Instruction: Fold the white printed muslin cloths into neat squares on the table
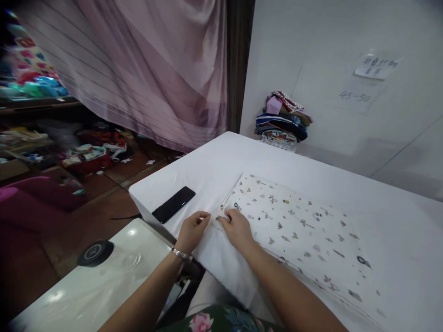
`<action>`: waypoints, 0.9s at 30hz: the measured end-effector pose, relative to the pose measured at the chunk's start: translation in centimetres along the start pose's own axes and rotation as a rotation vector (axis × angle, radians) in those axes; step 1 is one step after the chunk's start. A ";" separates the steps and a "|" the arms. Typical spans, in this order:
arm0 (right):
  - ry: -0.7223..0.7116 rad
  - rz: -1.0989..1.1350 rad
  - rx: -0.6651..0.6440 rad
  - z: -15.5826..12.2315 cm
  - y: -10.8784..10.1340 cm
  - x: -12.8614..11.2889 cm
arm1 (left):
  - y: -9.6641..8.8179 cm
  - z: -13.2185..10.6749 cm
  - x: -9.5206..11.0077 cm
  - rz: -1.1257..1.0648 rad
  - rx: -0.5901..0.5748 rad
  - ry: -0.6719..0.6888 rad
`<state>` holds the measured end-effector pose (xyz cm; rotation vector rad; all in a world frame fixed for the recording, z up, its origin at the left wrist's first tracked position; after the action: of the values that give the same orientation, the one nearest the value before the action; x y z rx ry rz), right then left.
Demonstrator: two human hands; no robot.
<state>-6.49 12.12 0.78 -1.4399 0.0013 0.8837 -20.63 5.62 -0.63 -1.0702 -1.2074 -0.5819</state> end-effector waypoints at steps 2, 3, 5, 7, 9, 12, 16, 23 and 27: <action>0.034 0.058 0.030 0.2 -0.2 0.6 | -0.4 -0.2 0.9 0.222 0.019 0.068; 0.031 0.072 0.047 0.2 -0.4 0.6 | -0.1 -0.3 1.0 0.314 -0.001 0.074; 0.010 0.070 0.080 0.2 -0.7 0.4 | 0.7 -0.4 1.0 0.449 -0.047 0.059; -0.021 0.049 0.106 0.0 -1.0 0.1 | 1.3 -0.4 1.2 0.531 -0.059 0.064; -0.055 0.026 0.129 -0.1 -1.3 -0.4 | 1.8 -0.4 1.6 0.549 -0.060 0.082; -0.090 -0.014 0.146 -0.4 -1.5 -0.9 | 1.8 0.0 1.4 0.424 -0.052 0.034; -0.143 -0.093 0.086 -0.7 -0.7 -1.9 | 2.1 0.4 -0.6 -0.066 -0.060 -0.095; -0.154 -0.139 0.039 -1.0 -0.1 -2.5 | 2.9 -0.1 -2.4 -0.677 -0.010 -0.221; -0.143 -0.134 0.016 -1.0 0.2 -2.3 | 3.2 -0.4 -2.3 -0.740 -0.053 -0.270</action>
<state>-7.70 10.06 1.56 -1.3431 -0.1929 0.8721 -18.42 6.24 -3.92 -0.7340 -1.8494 -1.0596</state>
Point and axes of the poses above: each hand's wrist, its own z-axis towards the middle knuckle, its own y-axis out of the palm, x = y × z, the point moved 10 cm from there along z, towards the middle knuckle, and after that the axes turned 12 degrees about -z, right-handed, at the moved point
